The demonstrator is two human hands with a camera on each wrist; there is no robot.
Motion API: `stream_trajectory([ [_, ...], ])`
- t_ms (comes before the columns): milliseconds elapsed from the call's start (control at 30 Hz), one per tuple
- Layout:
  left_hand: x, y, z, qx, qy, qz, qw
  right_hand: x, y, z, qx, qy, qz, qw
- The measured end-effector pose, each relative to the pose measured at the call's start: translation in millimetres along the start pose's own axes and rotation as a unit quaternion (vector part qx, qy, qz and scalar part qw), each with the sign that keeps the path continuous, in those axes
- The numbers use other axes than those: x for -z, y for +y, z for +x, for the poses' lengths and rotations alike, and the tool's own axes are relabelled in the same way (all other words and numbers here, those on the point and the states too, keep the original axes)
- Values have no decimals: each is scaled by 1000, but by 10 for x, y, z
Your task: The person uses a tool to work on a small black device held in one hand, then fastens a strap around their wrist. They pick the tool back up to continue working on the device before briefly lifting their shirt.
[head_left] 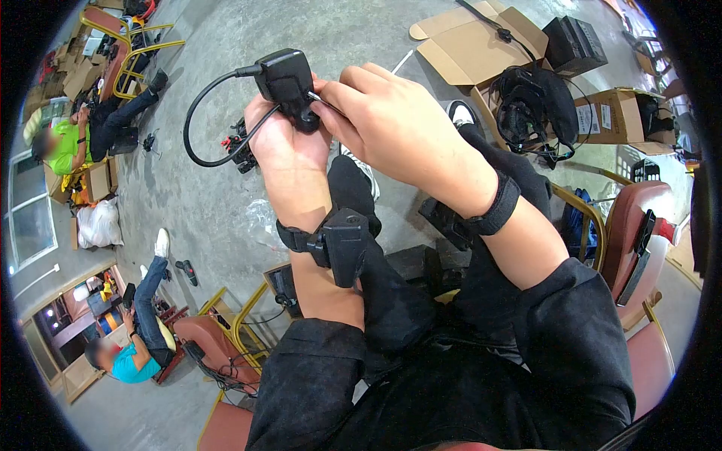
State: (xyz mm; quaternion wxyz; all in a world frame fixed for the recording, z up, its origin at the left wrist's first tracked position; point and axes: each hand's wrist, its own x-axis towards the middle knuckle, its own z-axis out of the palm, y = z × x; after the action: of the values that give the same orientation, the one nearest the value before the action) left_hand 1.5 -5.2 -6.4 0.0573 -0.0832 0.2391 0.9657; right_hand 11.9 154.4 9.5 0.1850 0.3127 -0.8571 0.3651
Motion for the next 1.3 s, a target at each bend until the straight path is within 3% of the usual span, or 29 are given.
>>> stream_trajectory([
  [100,-25,-8,6,-17,45,2,999,-26,26,2,29,40,3,999],
  [167,-64,-31,51,-94,129,133,978,-12,29,2,33,34,20,999],
  [200,-92,-39,47,-94,129,133,978,-7,19,3,33,34,20,999],
  [267,-150,-53,20,-115,142,159,970,10,-22,5,-51,6,152,987],
  [300,-196,-63,-13,-115,142,158,970,41,-49,17,-51,6,152,987],
  [367,-269,-81,-79,-100,131,150,975,112,-98,52,-166,-65,266,947],
  [467,-174,-52,-66,-77,98,107,986,121,-110,65,-162,-51,282,944],
  [600,-199,-75,-60,-86,111,142,980,50,-85,24,-142,-49,242,959],
  [667,-234,-83,-45,-73,131,116,982,-23,-27,-4,-32,28,82,996],
  [767,-216,-65,-40,-66,155,119,978,-6,-7,-5,9,23,4,1000],
  [1100,-188,-48,22,-113,167,178,963,-37,31,-6,53,40,-14,998],
  [1167,-199,-61,8,-122,164,187,961,-7,-2,-2,6,20,41,999],
  [1300,-217,-50,-14,-95,168,170,966,7,-12,-8,-7,9,50,999],
])
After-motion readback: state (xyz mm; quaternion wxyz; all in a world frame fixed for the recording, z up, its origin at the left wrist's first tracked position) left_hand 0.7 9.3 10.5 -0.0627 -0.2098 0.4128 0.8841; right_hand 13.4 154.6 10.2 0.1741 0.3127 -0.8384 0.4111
